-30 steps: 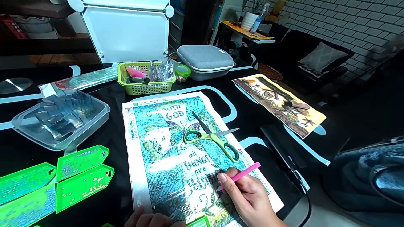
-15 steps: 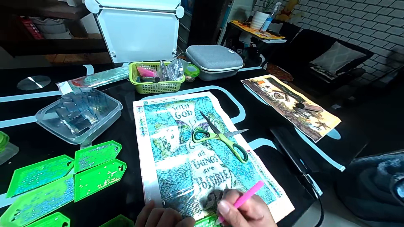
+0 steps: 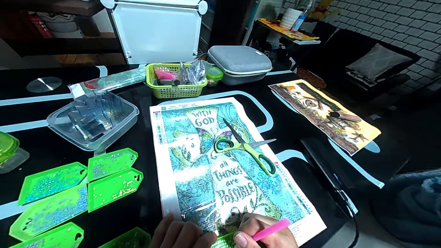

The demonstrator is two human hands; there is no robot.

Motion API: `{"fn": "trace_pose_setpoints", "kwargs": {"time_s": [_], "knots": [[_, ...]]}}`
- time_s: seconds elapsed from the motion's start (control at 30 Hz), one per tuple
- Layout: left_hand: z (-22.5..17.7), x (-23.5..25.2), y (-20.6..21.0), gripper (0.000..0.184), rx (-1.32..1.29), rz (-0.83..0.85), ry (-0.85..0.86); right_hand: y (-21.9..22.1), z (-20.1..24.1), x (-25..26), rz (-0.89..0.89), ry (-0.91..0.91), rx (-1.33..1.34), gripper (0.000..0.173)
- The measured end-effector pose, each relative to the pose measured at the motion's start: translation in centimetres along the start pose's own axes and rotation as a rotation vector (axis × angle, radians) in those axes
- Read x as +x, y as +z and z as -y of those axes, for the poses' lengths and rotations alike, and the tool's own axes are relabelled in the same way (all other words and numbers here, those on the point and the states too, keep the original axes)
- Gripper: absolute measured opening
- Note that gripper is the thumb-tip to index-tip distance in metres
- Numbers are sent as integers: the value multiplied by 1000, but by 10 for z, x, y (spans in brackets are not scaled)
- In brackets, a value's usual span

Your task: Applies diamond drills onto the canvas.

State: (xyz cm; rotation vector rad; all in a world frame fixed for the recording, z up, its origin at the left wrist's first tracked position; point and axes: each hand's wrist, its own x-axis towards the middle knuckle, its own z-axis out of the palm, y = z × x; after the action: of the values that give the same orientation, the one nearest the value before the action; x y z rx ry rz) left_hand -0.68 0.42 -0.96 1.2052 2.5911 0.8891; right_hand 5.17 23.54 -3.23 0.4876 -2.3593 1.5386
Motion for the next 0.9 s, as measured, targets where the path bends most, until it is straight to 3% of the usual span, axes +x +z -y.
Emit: {"fn": "trace_pose_setpoints", "kwargs": {"time_s": [0.17,0.37,0.6,0.9], "knots": [[1,0,0,45,1,1,7,-1,0,0,-6,18,13,28],[0,0,-1,45,8,13,-1,-13,2,6,-152,223,290,18],[0,0,0,45,-4,3,-1,-2,0,0,-2,-53,-19,27],[1,-1,0,45,-8,-8,3,-1,-1,1,27,-71,-60,27]]}}
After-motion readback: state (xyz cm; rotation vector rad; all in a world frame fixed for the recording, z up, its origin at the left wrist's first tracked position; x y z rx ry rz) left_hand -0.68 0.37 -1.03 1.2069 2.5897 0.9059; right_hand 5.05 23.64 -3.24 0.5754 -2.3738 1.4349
